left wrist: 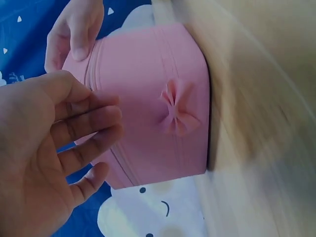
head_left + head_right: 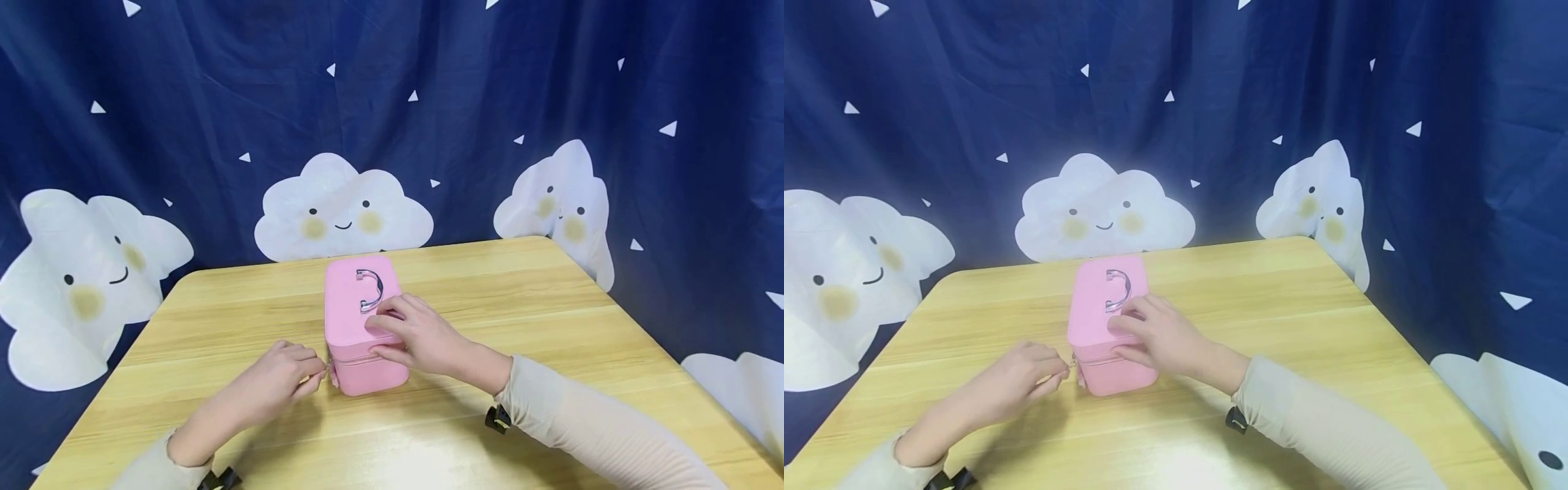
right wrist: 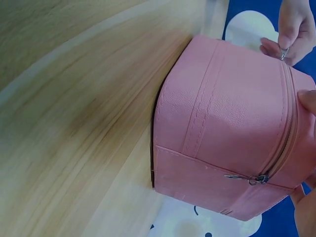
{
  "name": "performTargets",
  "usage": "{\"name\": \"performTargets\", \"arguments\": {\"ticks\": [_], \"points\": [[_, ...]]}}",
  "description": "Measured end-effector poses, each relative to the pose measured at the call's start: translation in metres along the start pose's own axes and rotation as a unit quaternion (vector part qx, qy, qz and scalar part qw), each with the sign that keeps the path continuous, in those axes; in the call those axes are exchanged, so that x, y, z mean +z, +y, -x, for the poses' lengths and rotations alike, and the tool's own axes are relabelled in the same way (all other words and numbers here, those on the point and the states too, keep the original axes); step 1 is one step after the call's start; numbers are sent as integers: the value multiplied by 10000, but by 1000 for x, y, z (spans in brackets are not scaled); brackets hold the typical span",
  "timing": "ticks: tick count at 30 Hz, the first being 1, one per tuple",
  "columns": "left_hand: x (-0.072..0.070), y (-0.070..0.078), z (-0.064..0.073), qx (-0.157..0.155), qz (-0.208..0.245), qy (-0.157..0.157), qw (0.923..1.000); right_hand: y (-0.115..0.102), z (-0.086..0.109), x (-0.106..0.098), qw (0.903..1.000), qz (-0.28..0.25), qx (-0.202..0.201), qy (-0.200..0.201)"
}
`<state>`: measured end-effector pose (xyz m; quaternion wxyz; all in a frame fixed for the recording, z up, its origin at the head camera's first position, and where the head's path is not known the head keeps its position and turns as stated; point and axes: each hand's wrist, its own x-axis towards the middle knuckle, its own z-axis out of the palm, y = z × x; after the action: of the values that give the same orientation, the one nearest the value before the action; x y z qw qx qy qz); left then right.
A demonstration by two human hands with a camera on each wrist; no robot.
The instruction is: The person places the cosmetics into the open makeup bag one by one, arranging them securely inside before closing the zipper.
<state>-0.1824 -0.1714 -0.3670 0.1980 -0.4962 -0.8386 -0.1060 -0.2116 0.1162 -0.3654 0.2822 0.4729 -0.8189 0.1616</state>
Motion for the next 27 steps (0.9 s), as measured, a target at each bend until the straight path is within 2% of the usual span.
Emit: {"name": "performTargets", "arguments": {"ticks": [4,17,22,27], "points": [[2,7,-1,35,-147,95,9998,0,0,1,10000,-7,2,17],[6,26,-10,147,-469,106,9987,-1,1,2,9999,-32,-6,168],[12,35,-18,57,-732,261,9970,-2,1,2,9997,-51,-4,231],[17,48,-27,-180,-1087,425,9930,-3,2,2,9996,-109,80,240]]}}
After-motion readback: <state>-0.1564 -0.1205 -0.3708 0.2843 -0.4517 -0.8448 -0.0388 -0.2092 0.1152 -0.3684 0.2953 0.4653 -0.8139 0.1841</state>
